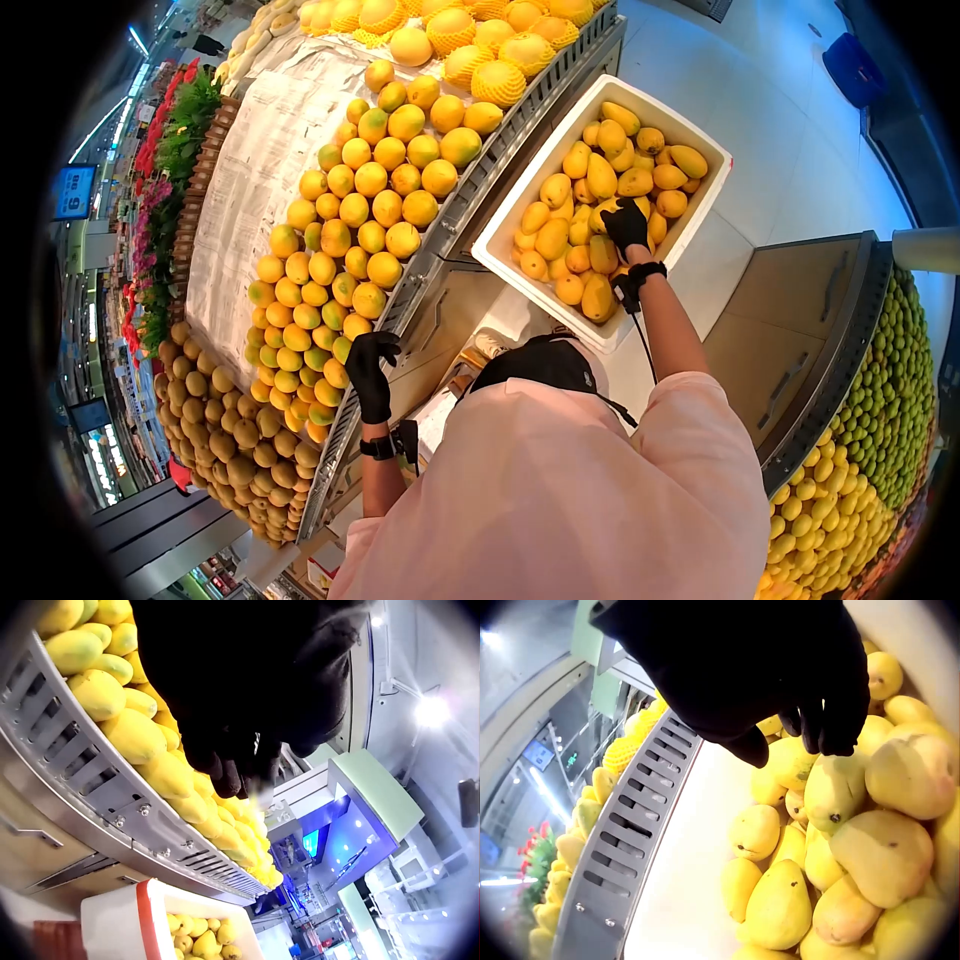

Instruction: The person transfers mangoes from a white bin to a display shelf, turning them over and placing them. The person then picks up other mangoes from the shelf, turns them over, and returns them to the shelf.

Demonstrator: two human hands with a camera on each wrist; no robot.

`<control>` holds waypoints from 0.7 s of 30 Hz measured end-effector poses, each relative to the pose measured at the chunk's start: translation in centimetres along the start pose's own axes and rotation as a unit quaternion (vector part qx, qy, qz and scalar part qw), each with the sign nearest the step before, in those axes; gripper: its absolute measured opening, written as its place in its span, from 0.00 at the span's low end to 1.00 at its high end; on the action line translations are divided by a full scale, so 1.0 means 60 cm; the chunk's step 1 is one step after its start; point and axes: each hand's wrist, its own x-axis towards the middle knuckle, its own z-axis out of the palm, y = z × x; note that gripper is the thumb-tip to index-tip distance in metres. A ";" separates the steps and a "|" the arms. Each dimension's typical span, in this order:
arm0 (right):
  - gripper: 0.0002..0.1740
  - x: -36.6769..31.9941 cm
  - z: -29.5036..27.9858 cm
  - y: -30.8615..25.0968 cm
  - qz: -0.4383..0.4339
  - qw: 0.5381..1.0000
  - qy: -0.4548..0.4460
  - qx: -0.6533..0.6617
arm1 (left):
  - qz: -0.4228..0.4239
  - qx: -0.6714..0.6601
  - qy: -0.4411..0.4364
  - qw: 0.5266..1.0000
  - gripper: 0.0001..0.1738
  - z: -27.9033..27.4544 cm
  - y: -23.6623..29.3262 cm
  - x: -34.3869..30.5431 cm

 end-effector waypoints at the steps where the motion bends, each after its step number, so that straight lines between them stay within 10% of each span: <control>1: 0.29 0.025 0.009 -0.003 -0.026 0.998 0.009 -0.062 | -0.025 -0.002 0.005 1.000 0.18 -0.001 0.007 -0.007; 21: 0.37 0.128 0.061 -0.120 0.099 0.933 -0.036 -0.344 | -0.081 -0.062 0.089 0.991 0.14 -0.001 0.008 -0.056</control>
